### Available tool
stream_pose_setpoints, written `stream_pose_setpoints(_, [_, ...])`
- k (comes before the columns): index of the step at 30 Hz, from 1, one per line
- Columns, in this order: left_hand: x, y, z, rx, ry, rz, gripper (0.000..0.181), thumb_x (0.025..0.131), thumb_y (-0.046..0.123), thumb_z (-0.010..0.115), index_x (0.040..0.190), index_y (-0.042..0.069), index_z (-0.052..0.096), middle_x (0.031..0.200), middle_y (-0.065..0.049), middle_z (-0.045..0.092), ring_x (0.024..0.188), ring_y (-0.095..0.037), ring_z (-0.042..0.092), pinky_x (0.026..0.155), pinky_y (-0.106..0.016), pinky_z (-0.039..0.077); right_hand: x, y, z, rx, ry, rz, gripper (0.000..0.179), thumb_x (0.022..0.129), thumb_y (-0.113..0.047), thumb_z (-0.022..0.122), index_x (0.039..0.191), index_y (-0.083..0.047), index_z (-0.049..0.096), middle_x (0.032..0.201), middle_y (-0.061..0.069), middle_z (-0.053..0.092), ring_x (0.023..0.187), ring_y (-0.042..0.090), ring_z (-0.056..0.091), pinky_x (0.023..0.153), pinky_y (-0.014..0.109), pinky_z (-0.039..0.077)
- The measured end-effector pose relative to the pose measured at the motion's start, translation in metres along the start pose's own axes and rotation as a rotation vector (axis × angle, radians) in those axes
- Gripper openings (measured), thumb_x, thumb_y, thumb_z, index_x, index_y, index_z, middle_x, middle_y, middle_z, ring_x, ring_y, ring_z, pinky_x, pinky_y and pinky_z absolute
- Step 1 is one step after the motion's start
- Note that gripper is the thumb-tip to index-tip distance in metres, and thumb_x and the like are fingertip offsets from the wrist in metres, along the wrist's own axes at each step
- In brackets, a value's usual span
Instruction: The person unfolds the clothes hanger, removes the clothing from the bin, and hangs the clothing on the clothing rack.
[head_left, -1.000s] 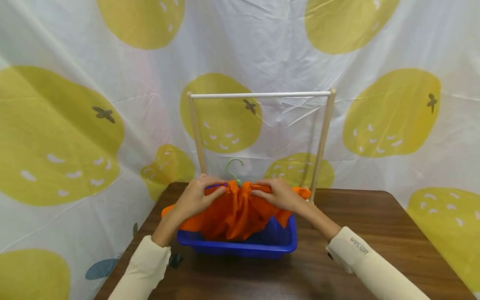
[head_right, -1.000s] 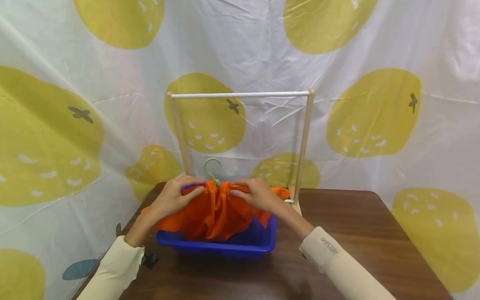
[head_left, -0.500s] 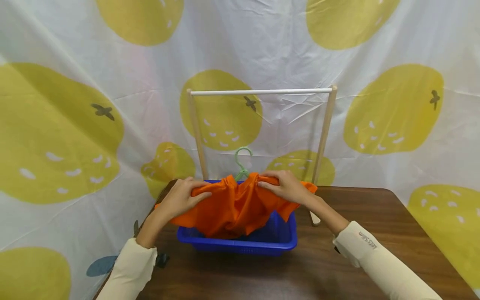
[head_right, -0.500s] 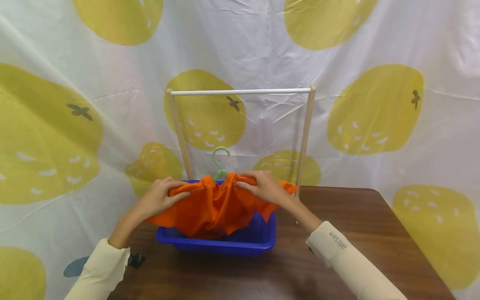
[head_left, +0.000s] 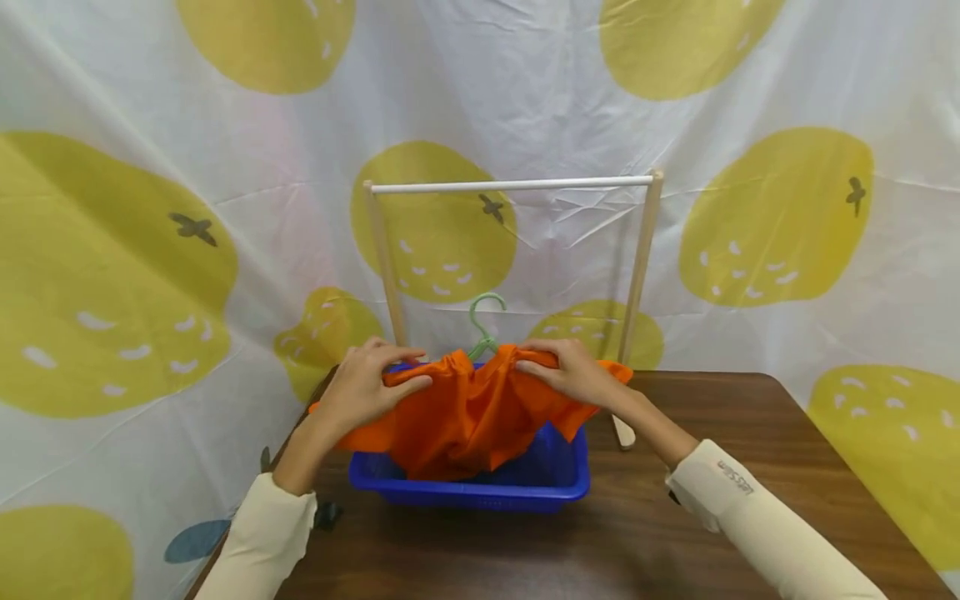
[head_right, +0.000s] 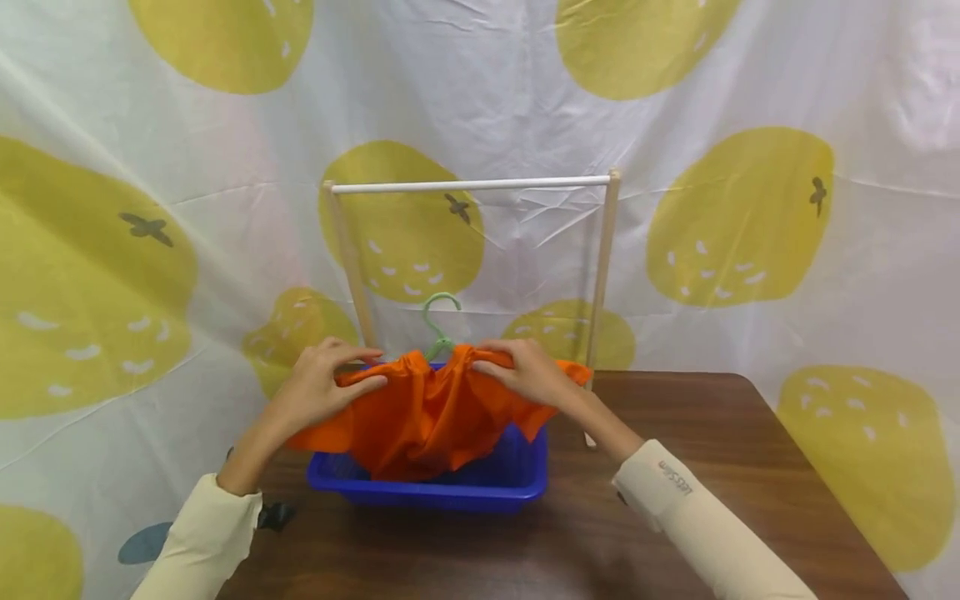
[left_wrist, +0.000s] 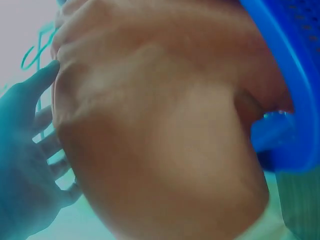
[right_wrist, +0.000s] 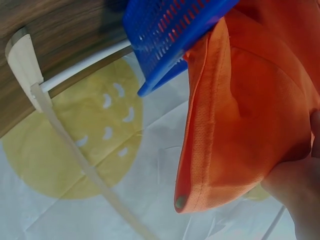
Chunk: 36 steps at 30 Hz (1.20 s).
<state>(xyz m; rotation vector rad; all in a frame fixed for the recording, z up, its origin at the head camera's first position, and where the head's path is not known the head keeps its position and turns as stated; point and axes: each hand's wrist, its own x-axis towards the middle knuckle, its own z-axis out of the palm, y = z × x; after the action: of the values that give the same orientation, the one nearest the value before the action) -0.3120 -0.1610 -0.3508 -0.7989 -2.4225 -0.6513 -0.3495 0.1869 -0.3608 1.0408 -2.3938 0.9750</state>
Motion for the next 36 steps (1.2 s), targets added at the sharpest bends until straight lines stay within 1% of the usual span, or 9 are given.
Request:
stream_pose_setpoints(4, [-0.005, -0.007, -0.011, -0.009, 0.005, -0.017, 0.038, 0.088, 0.04, 0.084, 0.12, 0.02, 0.08, 0.101, 0.003, 0.074, 0.099, -0.022, 0.06, 0.089, -0.047, 0.04, -0.002, 0.003, -0.007, 0.011, 0.009, 0.028, 0.025, 0.098, -0.021, 0.075, 0.118, -0.008, 0.078, 0.113, 0.008, 0.077, 0.101, 0.022, 0.073, 0.086, 0.04, 0.057])
stream_pose_setpoints(6, [-0.006, -0.01, -0.015, -0.025, -0.007, -0.018, 0.033, 0.09, 0.036, 0.083, 0.118, 0.019, 0.08, 0.101, 0.001, 0.075, 0.097, -0.023, 0.062, 0.087, -0.046, 0.044, -0.002, 0.005, -0.01, 0.007, 0.014, 0.034, 0.026, 0.098, -0.021, 0.075, 0.12, -0.006, 0.077, 0.114, 0.008, 0.077, 0.1, 0.022, 0.072, 0.085, 0.039, 0.056])
stream_pose_setpoints(11, [-0.004, -0.015, -0.015, -0.089, -0.042, -0.009, 0.023, 0.094, 0.024, 0.08, 0.114, 0.014, 0.082, 0.099, -0.005, 0.076, 0.085, -0.019, 0.065, 0.07, -0.035, 0.05, 0.003, 0.009, -0.013, -0.012, 0.016, -0.006, 0.023, 0.098, -0.022, 0.075, 0.117, -0.008, 0.078, 0.107, 0.005, 0.078, 0.081, 0.014, 0.067, 0.072, 0.031, 0.053])
stream_pose_setpoints(14, [-0.001, -0.015, -0.012, -0.127, -0.042, -0.006, 0.021, 0.095, 0.021, 0.079, 0.114, 0.012, 0.081, 0.1, -0.005, 0.077, 0.084, -0.017, 0.066, 0.07, -0.034, 0.05, 0.006, 0.007, -0.016, -0.018, 0.008, -0.014, 0.024, 0.098, -0.022, 0.075, 0.117, -0.008, 0.078, 0.105, 0.005, 0.078, 0.075, 0.013, 0.064, 0.067, 0.03, 0.051])
stream_pose_setpoints(18, [0.005, -0.012, -0.009, -0.166, -0.042, -0.004, 0.022, 0.096, 0.02, 0.077, 0.115, 0.012, 0.081, 0.107, -0.005, 0.078, 0.092, -0.02, 0.07, 0.076, -0.037, 0.055, 0.009, 0.004, -0.02, -0.01, 0.0, -0.003, 0.024, 0.098, -0.023, 0.075, 0.118, -0.008, 0.078, 0.107, 0.006, 0.078, 0.08, 0.015, 0.067, 0.07, 0.031, 0.052])
stream_pose_setpoints(21, [0.009, -0.007, -0.008, -0.193, -0.056, 0.0, 0.023, 0.097, 0.02, 0.076, 0.117, 0.009, 0.08, 0.11, -0.008, 0.077, 0.097, -0.024, 0.072, 0.08, -0.041, 0.057, 0.01, 0.005, -0.022, -0.024, -0.005, -0.001, 0.025, 0.098, -0.024, 0.076, 0.118, -0.009, 0.078, 0.11, 0.006, 0.077, 0.09, 0.017, 0.07, 0.077, 0.034, 0.054])
stream_pose_setpoints(28, [0.018, -0.004, -0.003, -0.203, -0.065, -0.009, 0.023, 0.099, 0.021, 0.074, 0.117, 0.008, 0.079, 0.113, -0.01, 0.077, 0.104, -0.028, 0.072, 0.088, -0.048, 0.057, 0.012, 0.009, -0.024, -0.028, 0.022, 0.009, 0.025, 0.096, -0.022, 0.077, 0.117, -0.009, 0.078, 0.11, 0.006, 0.077, 0.099, 0.023, 0.071, 0.085, 0.042, 0.055])
stream_pose_setpoints(32, [0.025, -0.007, -0.002, -0.183, -0.053, -0.028, 0.023, 0.098, 0.021, 0.074, 0.116, 0.008, 0.08, 0.112, -0.011, 0.077, 0.105, -0.03, 0.071, 0.089, -0.049, 0.056, 0.013, 0.008, -0.029, 0.003, 0.086, -0.043, 0.028, 0.094, -0.015, 0.08, 0.12, -0.007, 0.075, 0.115, 0.008, 0.076, 0.111, 0.027, 0.069, 0.094, 0.047, 0.054])
stream_pose_setpoints(36, [0.037, -0.011, -0.004, -0.165, 0.005, -0.016, 0.022, 0.098, 0.02, 0.075, 0.114, 0.006, 0.08, 0.109, -0.014, 0.077, 0.102, -0.033, 0.071, 0.088, -0.05, 0.056, 0.014, 0.003, -0.038, -0.013, 0.19, -0.111, 0.036, 0.09, -0.009, 0.082, 0.124, -0.004, 0.072, 0.123, 0.009, 0.073, 0.119, 0.03, 0.065, 0.101, 0.048, 0.05])
